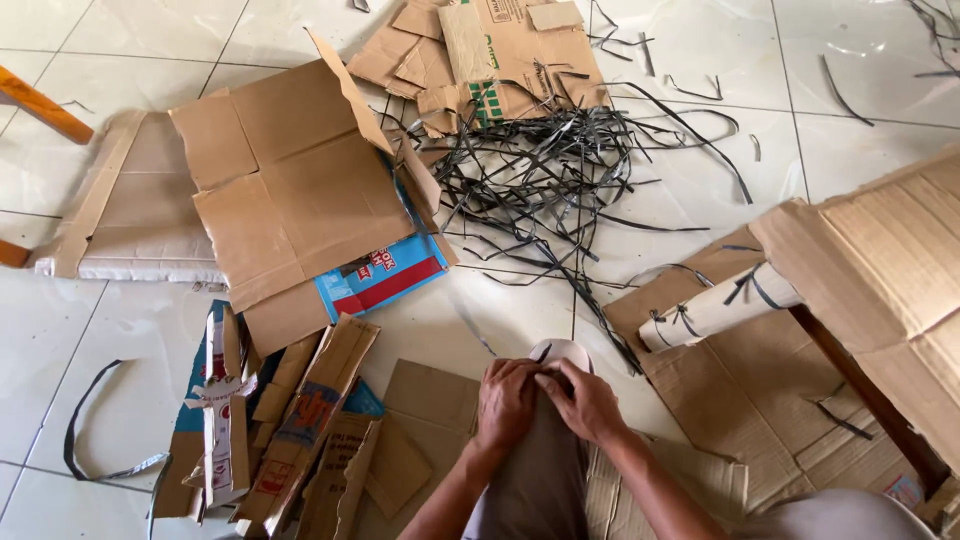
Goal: Wrapping a wooden chair seat with cardboard and securing it with plastic straps
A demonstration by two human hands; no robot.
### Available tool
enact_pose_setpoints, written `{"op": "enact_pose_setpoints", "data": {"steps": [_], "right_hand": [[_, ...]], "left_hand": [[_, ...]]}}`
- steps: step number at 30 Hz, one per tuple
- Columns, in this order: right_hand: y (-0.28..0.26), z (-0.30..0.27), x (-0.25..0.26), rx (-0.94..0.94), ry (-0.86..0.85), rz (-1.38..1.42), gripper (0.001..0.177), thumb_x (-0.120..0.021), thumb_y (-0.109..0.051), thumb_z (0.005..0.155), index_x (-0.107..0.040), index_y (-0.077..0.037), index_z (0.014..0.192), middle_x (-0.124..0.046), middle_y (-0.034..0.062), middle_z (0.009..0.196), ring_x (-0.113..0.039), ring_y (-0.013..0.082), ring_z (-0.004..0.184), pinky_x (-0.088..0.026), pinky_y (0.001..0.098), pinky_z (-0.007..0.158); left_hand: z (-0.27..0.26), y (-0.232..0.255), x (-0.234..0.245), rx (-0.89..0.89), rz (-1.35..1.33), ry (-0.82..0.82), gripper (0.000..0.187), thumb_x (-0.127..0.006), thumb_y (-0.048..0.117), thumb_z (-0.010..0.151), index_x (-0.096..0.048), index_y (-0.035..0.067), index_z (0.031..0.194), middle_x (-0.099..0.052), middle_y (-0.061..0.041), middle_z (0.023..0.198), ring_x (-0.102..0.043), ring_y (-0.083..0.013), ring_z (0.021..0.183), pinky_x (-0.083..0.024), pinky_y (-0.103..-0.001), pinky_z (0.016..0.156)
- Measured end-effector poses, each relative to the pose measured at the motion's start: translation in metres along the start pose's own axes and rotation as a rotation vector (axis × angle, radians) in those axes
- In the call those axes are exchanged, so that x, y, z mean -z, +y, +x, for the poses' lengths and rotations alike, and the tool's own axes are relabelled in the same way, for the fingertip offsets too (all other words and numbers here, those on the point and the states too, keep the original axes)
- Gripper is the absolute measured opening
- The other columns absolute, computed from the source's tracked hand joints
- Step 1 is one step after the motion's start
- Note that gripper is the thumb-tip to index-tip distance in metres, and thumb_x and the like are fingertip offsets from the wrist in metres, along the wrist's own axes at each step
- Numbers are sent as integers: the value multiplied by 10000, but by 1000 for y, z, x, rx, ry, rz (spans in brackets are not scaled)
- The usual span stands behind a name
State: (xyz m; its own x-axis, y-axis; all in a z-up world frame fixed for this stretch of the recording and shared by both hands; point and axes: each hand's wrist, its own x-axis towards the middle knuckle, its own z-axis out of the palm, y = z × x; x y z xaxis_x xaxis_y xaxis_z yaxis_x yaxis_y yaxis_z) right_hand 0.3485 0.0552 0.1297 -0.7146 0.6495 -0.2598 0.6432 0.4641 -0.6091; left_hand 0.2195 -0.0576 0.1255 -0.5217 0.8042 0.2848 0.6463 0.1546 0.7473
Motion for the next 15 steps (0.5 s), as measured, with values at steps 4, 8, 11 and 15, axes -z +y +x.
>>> {"op": "enact_pose_setpoints", "data": {"steps": [4,8,11,15], "right_hand": [[12,-2,-3,-76,32,248,449,-544,-587,935,-624,-166,1072,-725,94,756,-663,237,607,-510,387,605],[-4,-16,7,-223,141,509,458,-575,-492,949,-620,-71,1124,-776,133,1025,-734,253,904,-556,373,823],[0,-23,7,-220,244,583,351,-591,-343,1003,-699,-19,925,-647,77,680,-515,162,609,-427,326,586],[22,-31,-3,-254,402,596,347,-591,-363,990,-708,-42,928,-662,61,723,-559,177,646,-469,313,631]], "left_hand": [[-6,10,-8,-70,76,-87,244,-602,87,863,-749,34,1051,-755,-99,1123,-661,-270,1104,-284,-504,1193],[-7,27,-7,-176,-2,-99,201,-568,150,912,-711,37,998,-754,-93,1075,-697,-268,1031,-299,-506,1210],[-2,43,0,-173,-49,-156,203,-677,134,824,-707,64,1012,-735,-96,1000,-700,-285,917,-347,-492,1173],[-1,60,-2,-343,-75,-102,219,-690,54,827,-604,20,1026,-692,-125,907,-668,-315,812,-475,-448,1033]]}}
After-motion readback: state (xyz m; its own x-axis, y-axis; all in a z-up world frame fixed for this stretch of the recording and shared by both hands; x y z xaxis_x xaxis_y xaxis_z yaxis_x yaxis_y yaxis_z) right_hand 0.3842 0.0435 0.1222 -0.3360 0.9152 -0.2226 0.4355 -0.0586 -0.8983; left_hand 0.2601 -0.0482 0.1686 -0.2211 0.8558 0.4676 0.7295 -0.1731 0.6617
